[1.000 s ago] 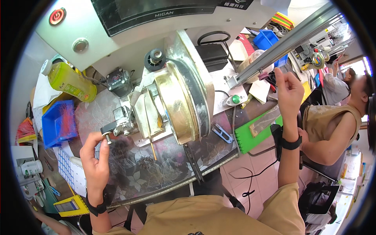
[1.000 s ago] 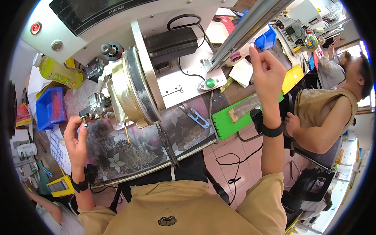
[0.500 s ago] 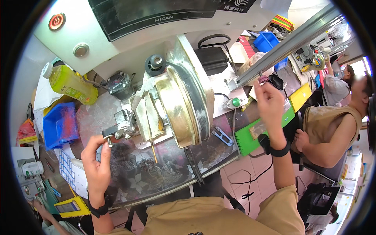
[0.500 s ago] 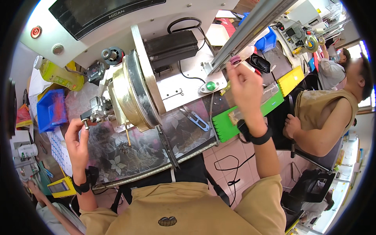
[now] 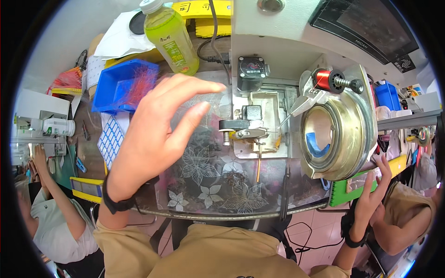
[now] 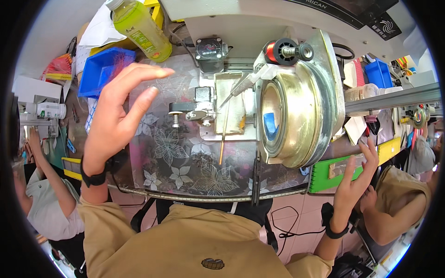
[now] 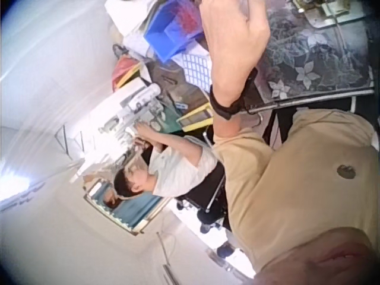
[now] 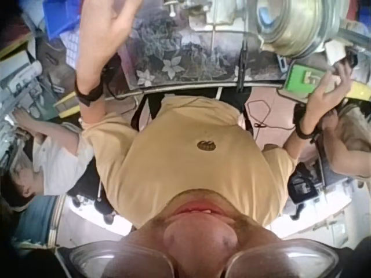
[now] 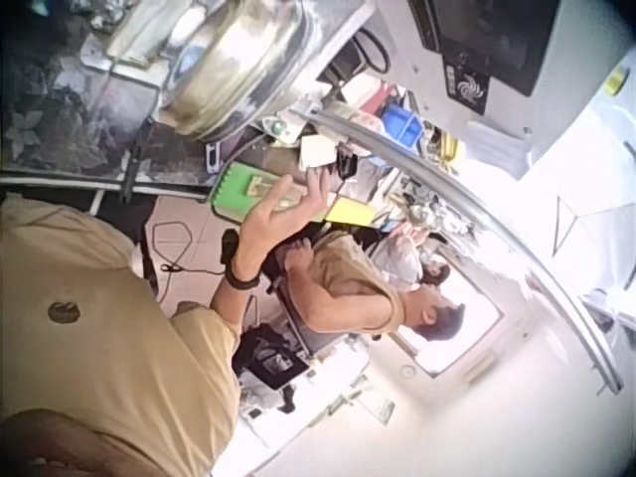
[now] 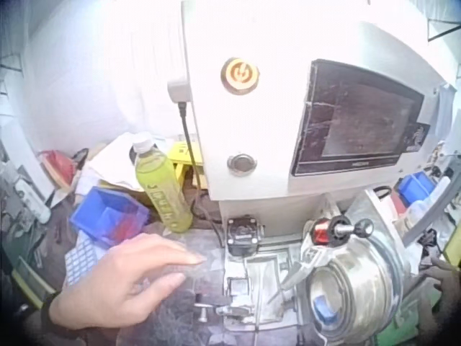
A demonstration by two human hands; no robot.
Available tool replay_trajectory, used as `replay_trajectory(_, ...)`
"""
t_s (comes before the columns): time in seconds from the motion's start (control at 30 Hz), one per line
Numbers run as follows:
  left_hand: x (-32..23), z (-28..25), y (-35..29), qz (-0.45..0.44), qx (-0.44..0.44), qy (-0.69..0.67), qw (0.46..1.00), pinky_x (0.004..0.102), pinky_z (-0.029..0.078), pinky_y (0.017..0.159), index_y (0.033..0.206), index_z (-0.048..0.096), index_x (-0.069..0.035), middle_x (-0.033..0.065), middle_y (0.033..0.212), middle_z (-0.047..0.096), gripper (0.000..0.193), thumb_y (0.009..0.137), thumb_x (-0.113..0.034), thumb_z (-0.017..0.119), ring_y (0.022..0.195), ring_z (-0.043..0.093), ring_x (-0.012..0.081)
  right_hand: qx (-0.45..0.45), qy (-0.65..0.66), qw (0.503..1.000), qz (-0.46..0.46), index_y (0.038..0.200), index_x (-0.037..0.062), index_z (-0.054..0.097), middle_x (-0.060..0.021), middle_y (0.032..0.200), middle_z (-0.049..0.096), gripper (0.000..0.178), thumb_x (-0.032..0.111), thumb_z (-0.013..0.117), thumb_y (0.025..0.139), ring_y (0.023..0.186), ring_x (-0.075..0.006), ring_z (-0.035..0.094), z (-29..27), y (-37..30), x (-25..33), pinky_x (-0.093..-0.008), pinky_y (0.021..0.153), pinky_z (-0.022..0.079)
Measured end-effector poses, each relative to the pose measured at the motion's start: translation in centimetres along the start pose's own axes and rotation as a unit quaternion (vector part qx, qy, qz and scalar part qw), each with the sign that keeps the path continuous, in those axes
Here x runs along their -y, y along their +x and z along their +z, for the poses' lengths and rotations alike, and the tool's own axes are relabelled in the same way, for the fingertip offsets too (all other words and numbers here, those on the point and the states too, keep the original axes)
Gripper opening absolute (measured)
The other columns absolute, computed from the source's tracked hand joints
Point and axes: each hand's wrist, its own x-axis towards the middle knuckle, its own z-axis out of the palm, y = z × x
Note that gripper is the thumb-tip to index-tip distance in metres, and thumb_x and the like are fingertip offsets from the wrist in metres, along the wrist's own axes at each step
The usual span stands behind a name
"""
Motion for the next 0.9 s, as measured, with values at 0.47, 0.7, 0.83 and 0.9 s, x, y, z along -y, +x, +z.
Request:
replay_trajectory(0.47, -1.6, -1.3, 5.1, 0.144, 0.264, -0.007, 0.954, 0.0438, 0.040, 0.109, 0.106, 0.077, -0.016, 0.0057, 0.130, 0.066, 0.025, 0.082, -0.009, 0.073, 0.128, 0.052, 0.0342, 0.081, -0.037, 0.983, 0.163, 0.088, 0.0121, 0.068, -0.0082, 0.059, 0.057, 0.012, 0.023, 0.072, 0.086, 0.050, -0.0278, 0.057, -3.1, -5.2, 0.2, -0.0392, 0.049, 0.041)
replay_trajectory(0.7, -2.3, 0.0, 6.1, 0.182, 0.277, -0.052, 0.942, 0.0436, 0.045, 0.103, 0.101, 0.075, -0.010, 0.0066, 0.120, 0.071, 0.018, 0.084, -0.006, 0.072, 0.122, 0.057, 0.0350, 0.167, -0.066, 0.961, 0.209, 0.092, 0.0139, 0.071, -0.0023, 0.082, 0.068, 0.019, 0.033, 0.071, 0.087, 0.086, -0.0221, 0.066, -7.0, -8.9, -2.3, -0.0414, 0.076, 0.047)
replay_trajectory(0.83, -2.5, 0.7, 5.6, 0.198, 0.232, -0.053, 0.951, 0.0434, 0.046, 0.101, 0.089, 0.070, -0.004, 0.0055, 0.111, 0.074, 0.007, 0.083, -0.004, 0.072, 0.119, 0.060, 0.0354, 0.114, -0.094, 0.971, 0.186, 0.112, 0.0154, 0.071, -0.0117, 0.116, 0.068, 0.033, 0.039, 0.069, 0.088, 0.110, -0.0316, 0.062, -8.2, -12.1, -4.8, -0.0487, 0.092, 0.046)
replay_trajectory(0.9, -2.7, 0.9, 5.3, 0.209, 0.191, -0.051, 0.958, 0.0420, 0.047, 0.097, 0.088, 0.069, -0.004, 0.0076, 0.102, 0.074, 0.006, 0.082, -0.003, 0.070, 0.112, 0.062, 0.0344, 0.089, -0.123, 0.971, 0.184, 0.118, 0.0158, 0.070, -0.0152, 0.126, 0.065, 0.038, 0.040, 0.068, 0.089, 0.117, -0.0352, 0.060, -8.6, -12.9, -5.2, -0.0516, 0.096, 0.045)
